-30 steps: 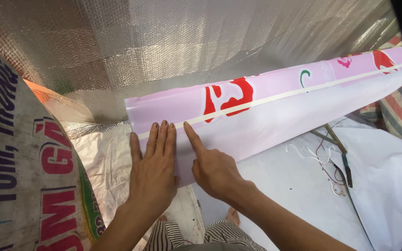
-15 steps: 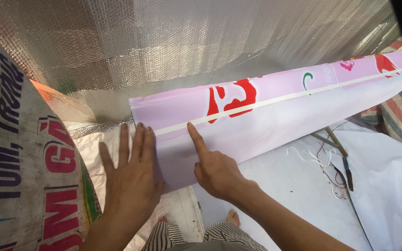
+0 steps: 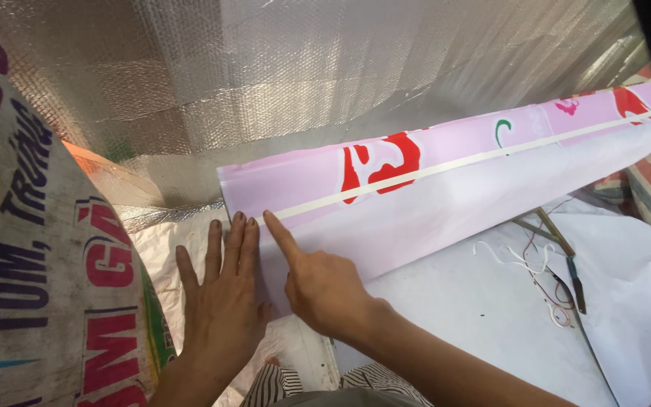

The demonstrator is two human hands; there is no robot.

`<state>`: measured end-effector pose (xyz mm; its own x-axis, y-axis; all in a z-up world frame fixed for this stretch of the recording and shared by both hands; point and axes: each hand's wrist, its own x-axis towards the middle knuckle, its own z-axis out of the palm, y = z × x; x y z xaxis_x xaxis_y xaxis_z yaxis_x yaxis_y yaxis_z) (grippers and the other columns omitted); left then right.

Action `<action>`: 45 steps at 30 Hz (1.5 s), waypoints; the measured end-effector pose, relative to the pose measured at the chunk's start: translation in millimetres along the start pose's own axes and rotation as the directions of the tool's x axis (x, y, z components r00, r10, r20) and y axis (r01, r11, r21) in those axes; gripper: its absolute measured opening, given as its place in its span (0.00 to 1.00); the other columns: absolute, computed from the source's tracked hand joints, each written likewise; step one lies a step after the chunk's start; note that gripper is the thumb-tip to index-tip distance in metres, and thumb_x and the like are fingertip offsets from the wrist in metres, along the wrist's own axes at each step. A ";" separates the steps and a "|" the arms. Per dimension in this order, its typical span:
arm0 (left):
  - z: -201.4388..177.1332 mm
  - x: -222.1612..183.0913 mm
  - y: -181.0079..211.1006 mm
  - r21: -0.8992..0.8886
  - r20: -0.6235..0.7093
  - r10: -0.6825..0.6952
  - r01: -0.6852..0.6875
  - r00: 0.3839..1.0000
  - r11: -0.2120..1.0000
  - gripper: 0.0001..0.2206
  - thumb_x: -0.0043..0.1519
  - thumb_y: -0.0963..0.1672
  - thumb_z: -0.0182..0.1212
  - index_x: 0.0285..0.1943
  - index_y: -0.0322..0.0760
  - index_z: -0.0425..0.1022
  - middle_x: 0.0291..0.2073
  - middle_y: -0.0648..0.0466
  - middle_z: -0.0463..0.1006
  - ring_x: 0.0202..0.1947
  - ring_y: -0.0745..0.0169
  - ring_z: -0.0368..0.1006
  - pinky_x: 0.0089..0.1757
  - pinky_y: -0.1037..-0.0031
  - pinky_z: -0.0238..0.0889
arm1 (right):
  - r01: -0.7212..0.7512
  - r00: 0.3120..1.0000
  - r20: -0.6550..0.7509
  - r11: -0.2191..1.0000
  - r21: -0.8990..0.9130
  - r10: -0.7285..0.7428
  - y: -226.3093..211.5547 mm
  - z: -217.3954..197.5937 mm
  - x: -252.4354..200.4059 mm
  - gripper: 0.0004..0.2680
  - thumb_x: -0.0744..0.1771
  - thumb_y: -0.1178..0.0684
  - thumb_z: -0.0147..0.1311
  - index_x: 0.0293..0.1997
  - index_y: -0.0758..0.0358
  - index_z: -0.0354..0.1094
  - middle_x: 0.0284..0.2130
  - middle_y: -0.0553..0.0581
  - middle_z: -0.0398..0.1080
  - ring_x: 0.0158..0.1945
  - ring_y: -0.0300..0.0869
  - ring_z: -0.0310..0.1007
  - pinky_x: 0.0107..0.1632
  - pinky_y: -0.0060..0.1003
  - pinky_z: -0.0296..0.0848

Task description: Applying white adhesive tape to a printed banner surface by pressing and smoothing it with fingers

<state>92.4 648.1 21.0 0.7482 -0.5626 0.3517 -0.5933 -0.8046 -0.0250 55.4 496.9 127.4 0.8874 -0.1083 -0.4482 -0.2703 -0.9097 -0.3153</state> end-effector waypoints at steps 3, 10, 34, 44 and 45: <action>2.3 -0.1 1.2 0.013 -0.012 -0.012 0.012 1.000 1.000 0.53 0.42 0.52 0.59 0.83 0.42 0.41 0.81 0.55 0.43 0.80 0.46 0.36 0.66 0.36 0.30 | 0.062 0.998 -0.018 0.997 -0.044 -0.063 0.2 10.2 5.8 0.34 0.66 0.57 0.41 0.82 0.40 0.24 0.30 0.63 0.75 0.31 0.60 0.73 0.35 0.55 0.68; -0.4 1.2 1.3 0.080 -0.043 -0.025 0.029 0.999 0.996 0.55 0.39 0.56 0.58 0.82 0.46 0.42 0.81 0.59 0.44 0.79 0.47 0.37 0.68 0.37 0.26 | -0.078 0.994 0.060 0.990 -0.121 0.086 1.2 -12.3 -0.4 0.34 0.67 0.59 0.35 0.81 0.28 0.21 0.32 0.65 0.75 0.33 0.61 0.73 0.39 0.56 0.70; -36.4 17.3 -4.7 -0.683 0.232 -0.171 0.286 0.958 0.672 0.50 0.51 0.43 0.65 0.82 0.43 0.34 0.75 0.50 0.57 0.78 0.42 0.42 0.66 0.41 0.29 | -0.026 0.999 -0.025 0.999 0.030 0.027 -3.1 -12.7 -1.9 0.33 0.66 0.54 0.39 0.82 0.36 0.24 0.28 0.66 0.76 0.32 0.64 0.73 0.39 0.59 0.67; -54.3 27.7 -14.3 -0.822 0.307 -0.399 0.452 0.864 0.346 0.28 0.61 0.46 0.57 0.73 0.39 0.61 0.66 0.48 0.72 0.62 0.50 0.71 0.55 0.60 0.65 | -0.051 0.996 0.077 0.998 -0.039 0.054 -15.4 -1.7 -7.7 0.34 0.68 0.56 0.38 0.82 0.37 0.16 0.28 0.63 0.74 0.30 0.60 0.71 0.35 0.56 0.66; -56.4 31.7 -17.1 -0.809 0.349 -0.417 0.495 0.839 0.318 0.24 0.62 0.48 0.55 0.68 0.40 0.68 0.61 0.50 0.77 0.58 0.54 0.74 0.47 0.63 0.69 | 0.009 0.999 0.054 0.998 -0.056 -0.006 -12.0 2.3 -8.2 0.33 0.68 0.56 0.37 0.82 0.39 0.20 0.29 0.64 0.75 0.29 0.62 0.71 0.34 0.58 0.65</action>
<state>109.5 654.8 85.3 0.9789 -0.2030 -0.0212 -0.0590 -0.3809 0.9227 50.4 509.6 133.0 0.8672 -0.0814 -0.4913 -0.2415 -0.9315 -0.2720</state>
